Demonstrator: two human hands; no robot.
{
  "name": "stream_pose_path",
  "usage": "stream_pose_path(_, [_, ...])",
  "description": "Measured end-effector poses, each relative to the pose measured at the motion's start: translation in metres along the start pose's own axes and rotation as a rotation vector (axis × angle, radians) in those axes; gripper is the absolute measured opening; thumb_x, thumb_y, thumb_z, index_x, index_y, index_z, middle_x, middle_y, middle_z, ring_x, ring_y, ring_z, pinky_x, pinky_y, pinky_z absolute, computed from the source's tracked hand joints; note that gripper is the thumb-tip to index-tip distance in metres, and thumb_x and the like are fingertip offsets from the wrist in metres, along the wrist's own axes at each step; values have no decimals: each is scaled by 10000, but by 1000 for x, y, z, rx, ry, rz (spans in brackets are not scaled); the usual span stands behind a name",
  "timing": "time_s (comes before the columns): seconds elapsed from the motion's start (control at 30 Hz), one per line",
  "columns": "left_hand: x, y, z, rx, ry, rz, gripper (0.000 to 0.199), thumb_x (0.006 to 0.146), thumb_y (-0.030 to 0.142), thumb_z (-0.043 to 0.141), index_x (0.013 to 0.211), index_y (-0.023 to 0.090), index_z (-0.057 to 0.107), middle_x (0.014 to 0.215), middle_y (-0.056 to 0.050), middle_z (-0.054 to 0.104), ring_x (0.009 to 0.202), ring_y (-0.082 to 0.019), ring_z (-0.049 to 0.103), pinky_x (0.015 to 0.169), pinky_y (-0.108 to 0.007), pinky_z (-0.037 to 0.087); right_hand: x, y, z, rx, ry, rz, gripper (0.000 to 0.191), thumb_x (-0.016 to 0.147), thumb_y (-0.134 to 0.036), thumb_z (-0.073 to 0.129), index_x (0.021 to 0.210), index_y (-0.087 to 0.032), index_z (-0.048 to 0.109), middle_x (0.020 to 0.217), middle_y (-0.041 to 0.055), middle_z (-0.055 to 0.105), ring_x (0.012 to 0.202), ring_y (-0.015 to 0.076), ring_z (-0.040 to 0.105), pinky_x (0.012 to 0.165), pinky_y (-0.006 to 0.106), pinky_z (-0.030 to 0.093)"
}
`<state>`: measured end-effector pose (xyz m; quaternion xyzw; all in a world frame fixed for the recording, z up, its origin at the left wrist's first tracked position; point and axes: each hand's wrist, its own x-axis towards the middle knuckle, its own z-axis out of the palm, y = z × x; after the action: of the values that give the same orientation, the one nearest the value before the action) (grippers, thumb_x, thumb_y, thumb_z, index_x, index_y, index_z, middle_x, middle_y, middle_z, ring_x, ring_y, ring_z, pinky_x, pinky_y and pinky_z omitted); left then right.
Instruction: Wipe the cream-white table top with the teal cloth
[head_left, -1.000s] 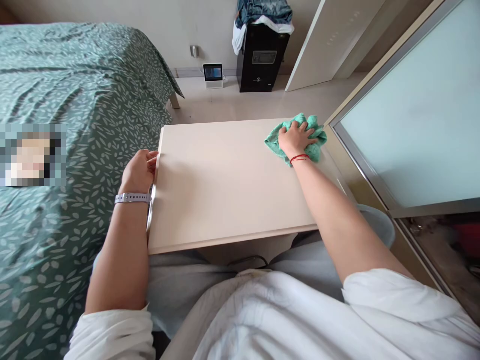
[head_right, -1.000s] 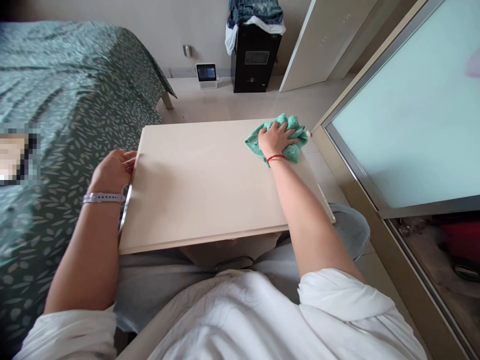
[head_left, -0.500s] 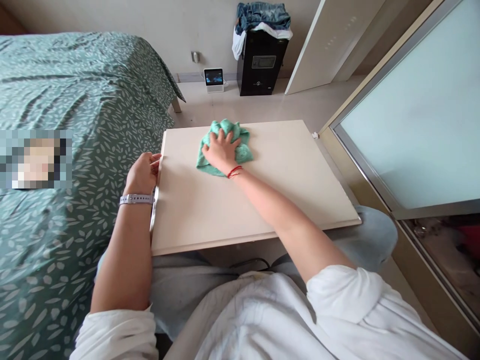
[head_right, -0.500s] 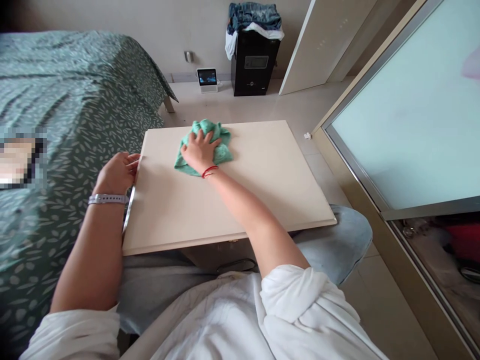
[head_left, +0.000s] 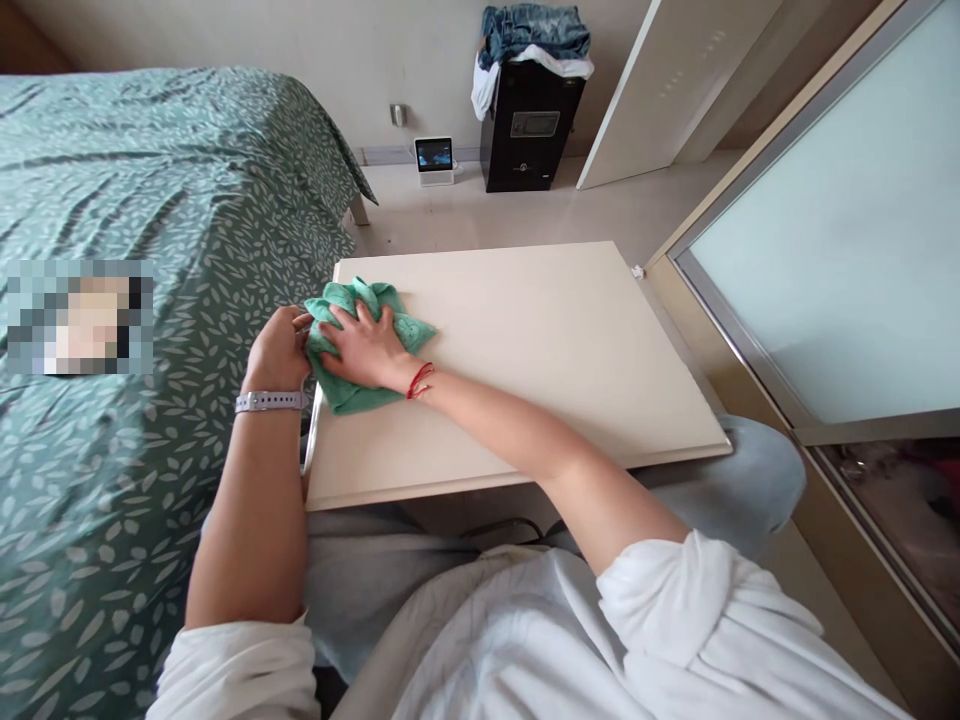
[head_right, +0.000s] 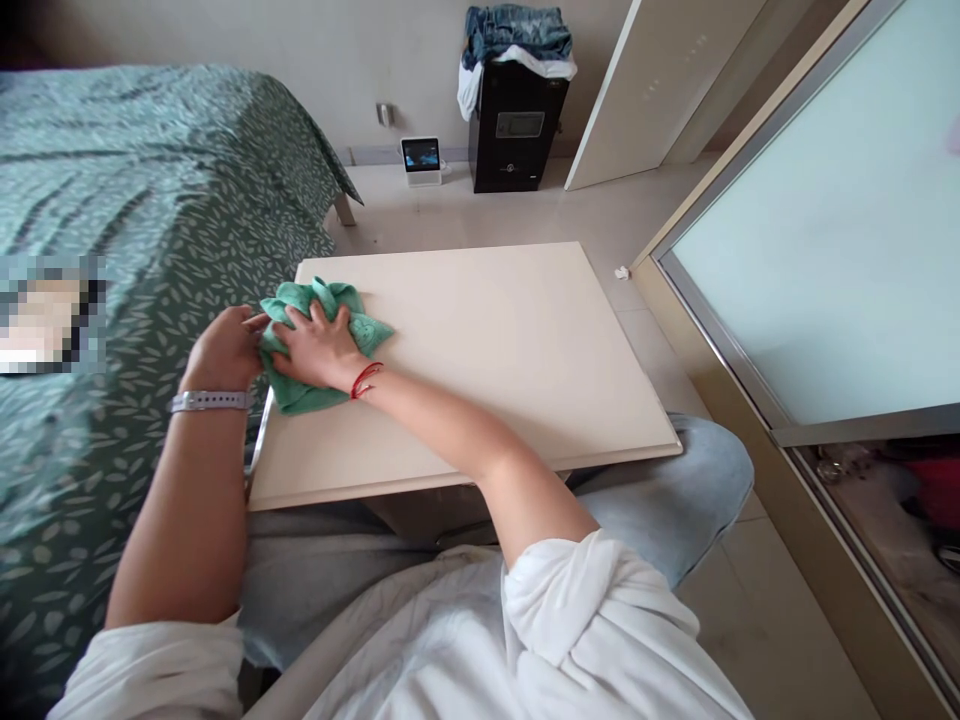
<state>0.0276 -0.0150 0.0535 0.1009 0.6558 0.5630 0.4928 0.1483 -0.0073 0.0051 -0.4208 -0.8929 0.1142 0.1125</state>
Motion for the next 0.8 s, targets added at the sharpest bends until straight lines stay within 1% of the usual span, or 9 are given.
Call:
stream_pose_path(0.1, [-13,5,3,51,39,-56,251,1252,238,507,1103,195,705,789,-35,640,674,-237,654,670,-309,595,-15,34,-20,-26,-29,91,676,1272,-453,532,1904,-264,683,2111,166,481,1905,522,428,1453,832,439])
stream_pose_path(0.17, [-19,6,5,58,56,-41,255,1261,229,509,1098,189,702,845,-57,680,720,-234,678,697,-299,602,-28,61,-35,-31,-40,183,697,1270,-419,520,1931,-239,649,2127,194,437,1916,529,413,1471,846,414])
stream_pose_path(0.23, [-21,5,8,61,67,-12,249,1258,211,515,1090,184,697,861,-62,680,750,-228,687,707,-287,601,-43,91,-49,-36,-25,288,699,1266,-389,513,1931,-220,646,2122,203,440,1906,538,422,1477,847,405])
stream_pose_path(0.33, [-19,3,9,75,58,4,253,1260,198,505,1087,177,689,863,-59,672,727,-199,655,644,-244,541,-71,143,-67,-68,30,455,681,1264,-356,495,1905,-200,667,2096,220,471,1862,541,463,1472,842,406])
stream_pose_path(0.43, [-14,1,8,81,48,5,256,1262,202,495,1093,175,686,862,-61,676,694,-180,618,591,-219,484,-107,192,-80,-116,101,611,663,1262,-364,472,1869,-207,688,2062,246,503,1811,546,495,1444,856,418])
stream_pose_path(0.53, [-9,1,7,81,49,5,243,1251,185,505,1087,176,684,864,-59,677,674,-170,591,585,-216,476,-146,231,-89,-152,144,782,675,1261,-376,432,1865,-215,685,2042,266,517,1816,545,488,1440,865,416])
stream_pose_path(0.6, [-8,1,6,77,47,6,257,1252,179,508,1060,172,678,869,-60,674,677,-158,590,596,-206,477,-172,248,-93,-171,174,919,699,1260,-390,402,1887,-224,663,2085,271,452,1876,566,421,1431,906,410])
stream_pose_path(0.7, [-9,1,7,68,41,9,270,1253,166,500,1049,161,677,851,-59,670,689,-151,599,609,-194,486,-203,261,-93,-182,235,1097,759,1256,-431,386,1961,-227,582,2148,296,309,1950,618,298,1373,980,438])
stream_pose_path(0.8, [-9,1,9,71,45,-2,259,1251,158,491,1074,160,680,835,-54,671,667,-156,582,585,-198,484,-220,263,-88,-173,259,1102,810,1248,-465,405,2008,-207,524,2137,337,309,1953,641,295,1350,1045,418])
